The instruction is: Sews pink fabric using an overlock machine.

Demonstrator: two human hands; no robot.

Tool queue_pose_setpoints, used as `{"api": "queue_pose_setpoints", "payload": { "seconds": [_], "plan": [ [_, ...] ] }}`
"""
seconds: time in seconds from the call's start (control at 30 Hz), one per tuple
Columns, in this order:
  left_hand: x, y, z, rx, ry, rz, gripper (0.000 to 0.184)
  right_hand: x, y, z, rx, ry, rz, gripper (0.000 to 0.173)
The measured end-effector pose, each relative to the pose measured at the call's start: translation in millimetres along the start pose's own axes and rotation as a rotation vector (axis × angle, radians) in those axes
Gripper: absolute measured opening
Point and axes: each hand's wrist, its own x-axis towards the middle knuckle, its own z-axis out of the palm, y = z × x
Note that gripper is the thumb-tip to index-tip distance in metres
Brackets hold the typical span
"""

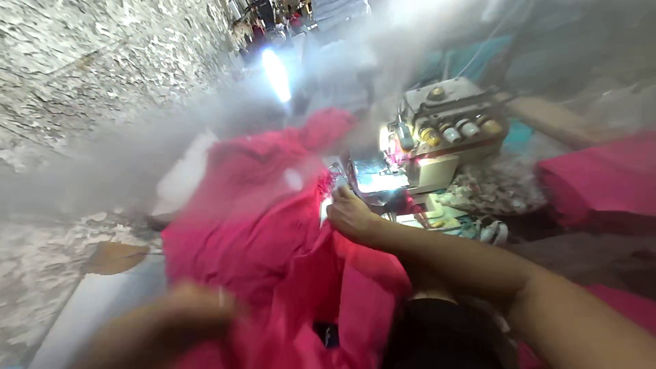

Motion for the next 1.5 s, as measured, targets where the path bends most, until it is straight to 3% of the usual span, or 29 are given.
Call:
{"api": "queue_pose_setpoints", "payload": {
  "seconds": [0.03, 0.07, 0.1, 0.17, 0.27, 0.33, 0.37, 0.43, 0.5, 0.63, 0.67, 0.8, 0.9, 0.97, 1.03, 1.1, 1.17, 1.27, 1.37, 1.5],
  "plan": [
    [34.2, -4.3, -15.0, 0.35, 0.061, -0.121, 0.02, -27.7, -2.4, -8.0, 0.085, -0.062, -0.018, 0.021],
    [71.2, 1.1, -21.9, 0.543, 0.135, -0.291, 0.02, -57.9, -1.5, -13.1, 0.217, -0.151, -0.122, 0.017],
    [106.6, 3.0, -21.5, 0.659, 0.239, -0.342, 0.021, -83.8, 5.0, -12.2, 0.373, -0.244, -0.257, 0.015],
    [167.7, -15.5, -13.5, 0.775, 0.388, -0.027, 0.021, -118.1, 26.5, 13.0, 0.604, -0.236, -0.351, 0.015],
    [252.9, -54.2, 49.5, 0.464, 0.468, 0.262, 0.017, -158.3, 54.2, 52.9, 0.702, 0.031, -0.07, 0.016],
    [290.1, -94.7, 121.6, 0.148, 0.465, 0.271, 0.029, -191.6, 60.4, 81.9, 0.85, 0.146, -0.072, 0.017],
    [297.1, -111.4, 159.5, 0.026, 0.418, 0.168, 0.048, -205.4, 62.9, 97.2, 0.904, 0.132, -0.026, 0.02],
    [292.0, -123.5, 221.6, -0.203, 0.267, -0.11, 0.075, -229.3, 66.3, 127.3, 0.958, 0.004, 0.169, 0.027],
    [272.2, -118.2, 252.8, -0.323, 0.218, -0.164, 0.07, -250.0, 60.6, 150.0, 0.975, -0.122, 0.329, 0.027],
    [233.8, -71.7, 261.8, 0.015, 0.075, -0.244, 0.055, -256.7, 51.1, 154.7, 0.948, -0.597, 0.522, 0.044],
    [235.0, -63.2, 261.2, 0.115, 0.009, -0.264, 0.05, -256.6, 54.9, 164.1, 0.938, -0.608, 0.528, 0.044],
    [268.7, -59.4, 256.9, 0.355, -0.151, -0.375, 0.047, -261.8, 72.8, 184.0, 0.879, -0.242, 0.588, 0.034],
    [283.5, -60.3, 252.8, 0.379, -0.153, -0.419, 0.044, -273.7, 91.0, 144.5, 0.767, 0.305, 0.7, 0.023],
    [272.3, -65.4, 258.0, 0.317, 0.014, -0.337, 0.04, -289.1, 111.4, 119.1, 0.537, 0.725, 0.791, 0.021],
    [247.9, -74.5, 264.6, 0.228, 0.367, -0.138, 0.028, -312.2, 139.1, 98.0, 0.354, 0.905, 0.837, 0.02],
    [215.2, -77.7, 264.4, 0.16, 0.638, -0.044, 0.025, -332.4, 160.2, 78.8, 0.322, 0.856, 0.83, 0.016],
    [180.8, -71.2, 268.4, 0.107, 0.728, -0.077, 0.022, -336.4, 177.4, 63.3, 0.337, 0.653, 0.831, 0.021],
    [139.8, -81.7, 286.4, -0.016, 0.65, -0.296, 0.027, -320.8, 190.1, 45.0, 0.393, 0.354, 0.847, 0.029],
    [118.9, -98.8, 286.6, -0.109, 0.627, -0.604, 0.045, -314.4, 202.5, 48.3, 0.383, 0.275, 0.786, 0.017],
    [120.3, -101.0, 278.0, -0.091, 0.7, -0.575, 0.048, -319.8, 211.1, 47.8, 0.508, 0.258, 0.769, 0.011]
  ]
}}
